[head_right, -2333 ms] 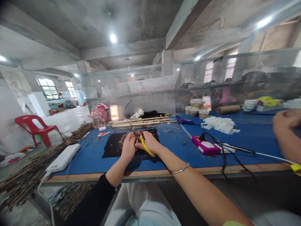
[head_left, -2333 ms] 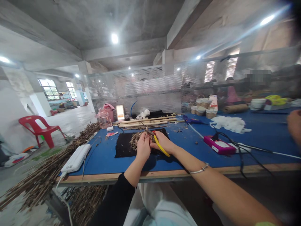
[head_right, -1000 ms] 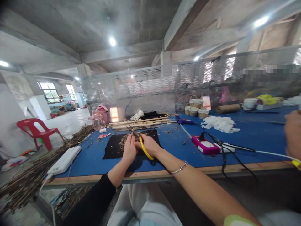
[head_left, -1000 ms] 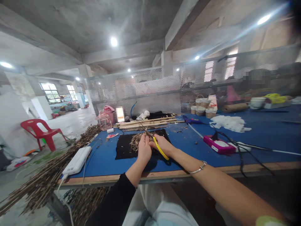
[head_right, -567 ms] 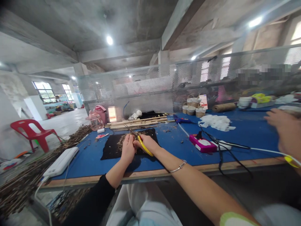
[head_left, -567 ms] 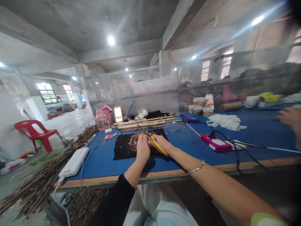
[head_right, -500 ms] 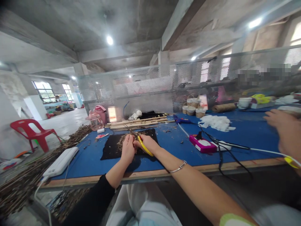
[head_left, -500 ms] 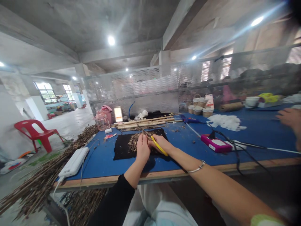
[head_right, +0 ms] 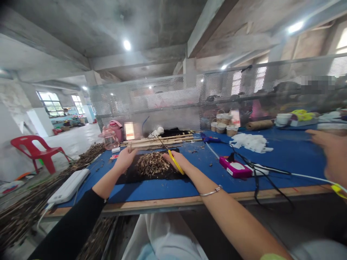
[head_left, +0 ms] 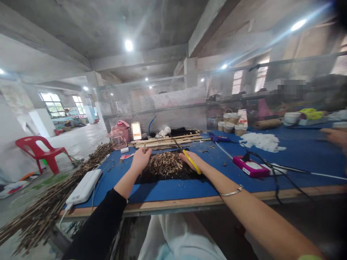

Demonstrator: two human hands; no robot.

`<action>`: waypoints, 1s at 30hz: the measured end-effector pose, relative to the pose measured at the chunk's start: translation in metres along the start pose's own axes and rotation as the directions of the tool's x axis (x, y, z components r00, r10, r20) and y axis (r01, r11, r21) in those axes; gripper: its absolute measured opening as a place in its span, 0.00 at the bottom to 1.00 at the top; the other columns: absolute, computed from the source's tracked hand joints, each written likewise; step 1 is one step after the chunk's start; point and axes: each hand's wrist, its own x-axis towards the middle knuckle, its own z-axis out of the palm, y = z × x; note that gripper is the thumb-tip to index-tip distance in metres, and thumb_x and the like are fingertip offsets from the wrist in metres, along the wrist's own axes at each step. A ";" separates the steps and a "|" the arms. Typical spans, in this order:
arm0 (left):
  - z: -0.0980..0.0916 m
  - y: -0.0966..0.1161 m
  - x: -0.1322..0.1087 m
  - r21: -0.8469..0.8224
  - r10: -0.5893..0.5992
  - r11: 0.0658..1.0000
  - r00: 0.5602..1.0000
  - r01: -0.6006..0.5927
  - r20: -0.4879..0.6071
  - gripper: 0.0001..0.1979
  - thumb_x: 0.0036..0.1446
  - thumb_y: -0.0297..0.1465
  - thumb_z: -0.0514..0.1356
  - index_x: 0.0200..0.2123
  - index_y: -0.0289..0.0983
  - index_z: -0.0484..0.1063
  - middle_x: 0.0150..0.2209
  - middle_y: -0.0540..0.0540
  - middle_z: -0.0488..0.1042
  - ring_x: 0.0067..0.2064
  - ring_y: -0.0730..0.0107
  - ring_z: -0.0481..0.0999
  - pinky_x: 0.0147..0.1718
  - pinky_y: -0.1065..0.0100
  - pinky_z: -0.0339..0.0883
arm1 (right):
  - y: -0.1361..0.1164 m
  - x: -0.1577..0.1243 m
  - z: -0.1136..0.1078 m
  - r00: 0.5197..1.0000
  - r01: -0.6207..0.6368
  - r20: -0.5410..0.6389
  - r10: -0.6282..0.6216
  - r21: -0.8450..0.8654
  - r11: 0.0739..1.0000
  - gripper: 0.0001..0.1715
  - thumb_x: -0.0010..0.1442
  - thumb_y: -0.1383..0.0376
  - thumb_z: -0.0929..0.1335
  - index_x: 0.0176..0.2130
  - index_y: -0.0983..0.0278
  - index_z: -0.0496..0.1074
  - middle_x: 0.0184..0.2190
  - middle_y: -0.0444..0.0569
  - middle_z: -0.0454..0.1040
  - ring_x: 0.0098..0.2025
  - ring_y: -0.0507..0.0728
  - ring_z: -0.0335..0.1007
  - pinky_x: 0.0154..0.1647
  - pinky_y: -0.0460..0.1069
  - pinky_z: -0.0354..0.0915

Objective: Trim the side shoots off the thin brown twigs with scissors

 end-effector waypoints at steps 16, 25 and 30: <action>0.007 -0.032 0.023 0.809 -0.203 0.566 0.924 -0.160 0.325 0.13 0.47 0.25 0.53 0.36 0.30 0.73 0.37 0.31 0.75 0.39 0.59 0.75 0.37 0.68 0.65 | 0.022 0.056 -0.018 0.965 -0.260 -0.046 0.258 -0.315 0.913 0.13 0.50 0.63 0.65 0.36 0.67 0.70 0.35 0.55 0.73 0.38 0.59 0.69 0.32 0.46 0.58; -0.004 -0.049 0.040 0.863 -0.166 0.500 0.986 0.074 0.012 0.17 0.51 0.22 0.48 0.40 0.28 0.72 0.41 0.28 0.72 0.43 0.55 0.74 0.38 0.61 0.67 | 0.044 0.044 -0.005 0.904 -0.423 -0.102 0.415 -0.346 0.838 0.16 0.52 0.65 0.63 0.40 0.69 0.71 0.39 0.62 0.73 0.41 0.64 0.70 0.36 0.50 0.62; -0.001 -0.066 0.035 0.856 -0.188 0.506 0.982 0.109 -0.013 0.19 0.52 0.22 0.46 0.43 0.29 0.71 0.44 0.27 0.70 0.43 0.54 0.74 0.37 0.59 0.67 | 0.046 0.048 0.004 0.927 -0.372 -0.097 0.361 -0.355 0.858 0.15 0.52 0.65 0.63 0.41 0.66 0.69 0.40 0.58 0.73 0.42 0.63 0.70 0.37 0.50 0.62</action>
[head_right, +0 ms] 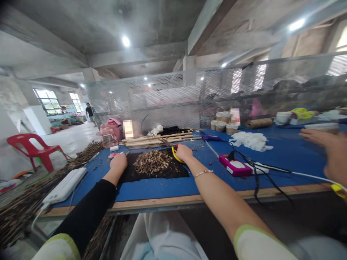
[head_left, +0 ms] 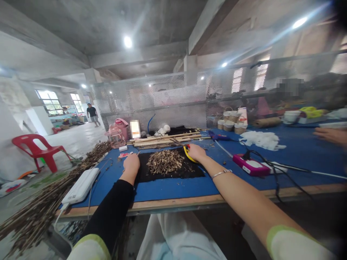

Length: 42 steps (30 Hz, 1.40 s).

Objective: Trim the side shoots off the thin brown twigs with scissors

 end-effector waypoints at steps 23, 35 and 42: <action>-0.010 0.040 -0.022 -0.099 0.126 0.980 0.923 -0.173 -0.365 0.15 0.56 0.31 0.46 0.46 0.33 0.61 0.41 0.37 0.66 0.40 0.57 0.72 0.36 0.61 0.64 | 0.008 0.000 -0.007 0.985 -0.012 -0.168 0.030 0.103 0.995 0.31 0.47 0.42 0.63 0.34 0.66 0.70 0.34 0.57 0.73 0.38 0.61 0.70 0.33 0.48 0.60; -0.040 0.092 -0.060 -0.951 0.378 -0.290 0.926 0.109 -0.009 0.20 0.52 0.42 0.53 0.47 0.40 0.60 0.21 0.56 0.58 0.15 0.85 0.52 0.12 0.81 0.43 | -0.049 -0.031 -0.026 0.968 0.233 -0.208 -0.138 0.556 0.798 0.21 0.51 0.50 0.63 0.33 0.65 0.68 0.30 0.49 0.72 0.32 0.54 0.66 0.32 0.46 0.59; -0.022 0.090 -0.076 -0.954 0.412 -0.276 0.911 0.117 -0.007 0.17 0.50 0.46 0.54 0.35 0.38 0.61 0.18 0.57 0.57 0.13 0.86 0.49 0.11 0.81 0.38 | -0.063 -0.060 -0.013 0.941 0.339 -0.183 -0.286 0.488 0.804 0.28 0.45 0.52 0.69 0.41 0.65 0.64 0.36 0.49 0.68 0.35 0.54 0.64 0.35 0.47 0.59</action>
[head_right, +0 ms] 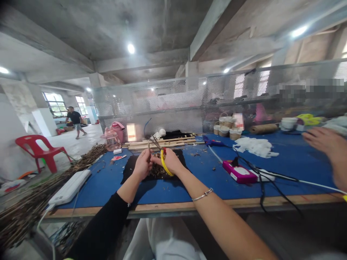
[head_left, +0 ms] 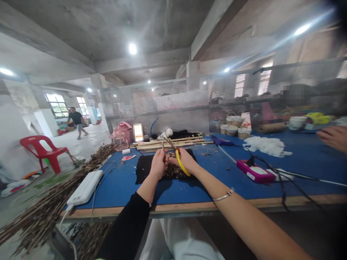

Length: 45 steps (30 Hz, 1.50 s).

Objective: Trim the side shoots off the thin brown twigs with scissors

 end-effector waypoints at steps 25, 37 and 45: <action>0.012 -0.018 -0.007 0.144 0.119 0.983 0.991 -0.110 -0.056 0.19 0.51 0.49 0.51 0.28 0.38 0.56 0.15 0.59 0.51 0.13 0.84 0.49 0.11 0.78 0.44 | -0.007 -0.013 0.004 0.994 0.058 0.093 -0.052 -0.067 0.996 0.27 0.47 0.43 0.64 0.30 0.65 0.64 0.25 0.47 0.70 0.26 0.52 0.62 0.26 0.45 0.56; 0.011 -0.021 -0.007 0.177 0.126 0.978 0.988 -0.109 -0.086 0.16 0.54 0.46 0.50 0.27 0.38 0.58 0.16 0.57 0.53 0.15 0.82 0.51 0.14 0.77 0.47 | -0.003 -0.010 0.003 0.993 0.043 0.117 -0.033 -0.088 0.995 0.26 0.49 0.46 0.65 0.33 0.65 0.65 0.28 0.50 0.71 0.28 0.54 0.65 0.28 0.45 0.56; 0.014 -0.023 -0.009 0.342 0.236 0.917 0.971 -0.207 -0.046 0.12 0.54 0.41 0.52 0.29 0.37 0.64 0.26 0.50 0.65 0.28 0.74 0.64 0.26 0.74 0.59 | -0.004 -0.012 -0.008 0.966 0.197 0.147 -0.211 0.107 0.975 0.33 0.47 0.44 0.65 0.41 0.67 0.61 0.31 0.50 0.70 0.30 0.54 0.65 0.29 0.45 0.58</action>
